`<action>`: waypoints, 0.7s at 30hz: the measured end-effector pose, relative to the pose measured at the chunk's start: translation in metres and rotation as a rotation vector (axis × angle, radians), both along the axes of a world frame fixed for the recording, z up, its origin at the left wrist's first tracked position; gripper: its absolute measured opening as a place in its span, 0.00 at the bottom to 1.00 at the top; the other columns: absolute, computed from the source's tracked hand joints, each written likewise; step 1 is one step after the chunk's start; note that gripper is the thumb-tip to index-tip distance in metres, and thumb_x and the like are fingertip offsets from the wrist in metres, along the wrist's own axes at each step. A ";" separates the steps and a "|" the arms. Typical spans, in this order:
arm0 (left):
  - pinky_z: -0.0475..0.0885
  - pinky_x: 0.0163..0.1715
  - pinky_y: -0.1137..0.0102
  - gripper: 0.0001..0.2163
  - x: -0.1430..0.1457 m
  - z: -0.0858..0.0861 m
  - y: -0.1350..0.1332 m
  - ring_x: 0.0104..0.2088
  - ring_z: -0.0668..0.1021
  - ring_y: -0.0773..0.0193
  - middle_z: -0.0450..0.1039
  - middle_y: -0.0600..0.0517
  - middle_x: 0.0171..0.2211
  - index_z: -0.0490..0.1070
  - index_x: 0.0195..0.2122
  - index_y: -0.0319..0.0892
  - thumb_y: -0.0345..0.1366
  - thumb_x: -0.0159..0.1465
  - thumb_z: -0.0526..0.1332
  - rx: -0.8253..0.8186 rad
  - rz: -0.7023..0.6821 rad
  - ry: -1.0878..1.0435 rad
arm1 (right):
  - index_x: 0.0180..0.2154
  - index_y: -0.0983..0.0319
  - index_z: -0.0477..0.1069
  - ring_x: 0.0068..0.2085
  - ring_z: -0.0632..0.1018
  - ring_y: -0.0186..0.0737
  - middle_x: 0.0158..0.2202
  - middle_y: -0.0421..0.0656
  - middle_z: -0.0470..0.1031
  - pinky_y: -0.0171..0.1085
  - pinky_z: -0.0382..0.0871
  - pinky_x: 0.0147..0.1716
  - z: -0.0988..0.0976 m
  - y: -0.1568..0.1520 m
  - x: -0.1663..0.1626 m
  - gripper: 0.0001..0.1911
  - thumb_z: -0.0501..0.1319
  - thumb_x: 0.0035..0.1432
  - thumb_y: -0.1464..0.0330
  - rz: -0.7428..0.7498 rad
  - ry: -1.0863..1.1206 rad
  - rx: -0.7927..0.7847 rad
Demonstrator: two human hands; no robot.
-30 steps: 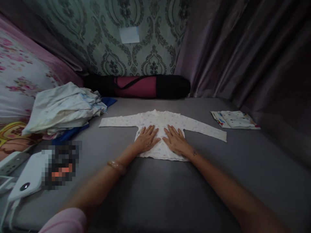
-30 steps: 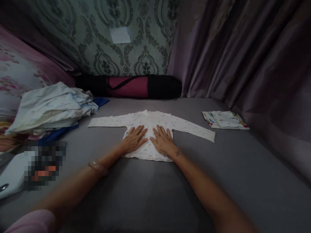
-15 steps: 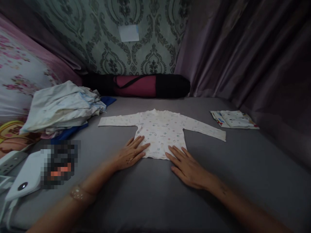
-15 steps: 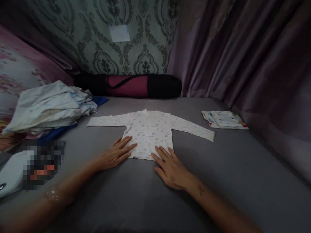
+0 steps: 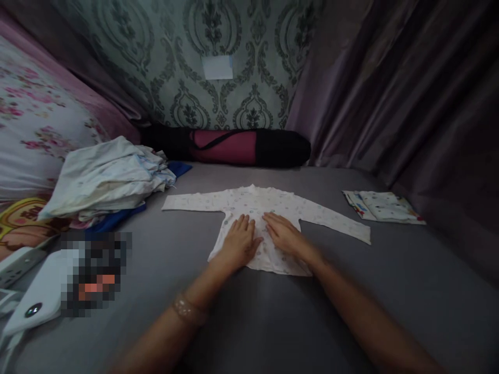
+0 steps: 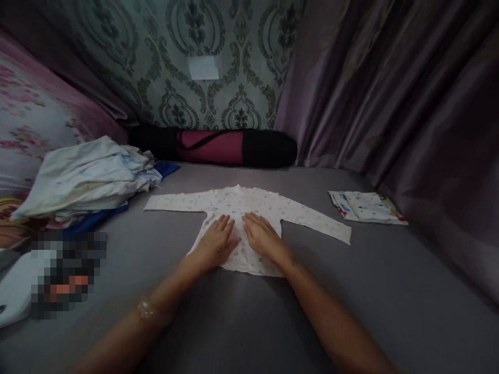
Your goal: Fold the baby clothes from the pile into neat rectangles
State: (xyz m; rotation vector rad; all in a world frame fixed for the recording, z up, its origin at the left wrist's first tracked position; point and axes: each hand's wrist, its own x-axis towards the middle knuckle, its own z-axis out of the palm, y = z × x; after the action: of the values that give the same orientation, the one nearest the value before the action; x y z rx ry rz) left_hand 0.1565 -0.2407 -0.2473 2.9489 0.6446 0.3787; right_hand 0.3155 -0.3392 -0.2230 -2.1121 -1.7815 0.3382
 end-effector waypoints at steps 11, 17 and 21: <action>0.54 0.61 0.49 0.31 0.002 -0.036 -0.026 0.65 0.56 0.46 0.54 0.36 0.65 0.57 0.63 0.34 0.53 0.68 0.45 0.035 0.034 0.004 | 0.67 0.73 0.43 0.69 0.42 0.47 0.70 0.53 0.39 0.50 0.33 0.65 -0.049 0.090 0.044 0.39 0.35 0.66 0.52 -0.199 -0.197 -0.156; 0.50 0.62 0.48 0.33 -0.002 -0.032 -0.029 0.67 0.51 0.45 0.48 0.37 0.67 0.51 0.66 0.36 0.55 0.67 0.43 -0.003 -0.021 0.047 | 0.66 0.71 0.46 0.68 0.44 0.47 0.69 0.52 0.44 0.54 0.31 0.64 -0.050 0.114 0.060 0.38 0.35 0.66 0.52 -0.280 -0.235 -0.130; 0.49 0.62 0.45 0.33 -0.003 -0.031 -0.031 0.67 0.50 0.44 0.46 0.36 0.67 0.51 0.66 0.36 0.55 0.67 0.42 -0.007 -0.031 0.063 | 0.67 0.69 0.46 0.68 0.45 0.47 0.69 0.50 0.45 0.53 0.32 0.64 -0.049 0.121 0.066 0.36 0.34 0.67 0.53 -0.287 -0.237 -0.131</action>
State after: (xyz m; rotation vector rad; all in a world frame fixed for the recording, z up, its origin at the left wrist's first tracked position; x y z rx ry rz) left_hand 0.1537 -0.2716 -0.2783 2.9709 0.6054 0.2819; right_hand 0.3814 -0.2179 -0.2725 -2.5517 -1.5779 0.1353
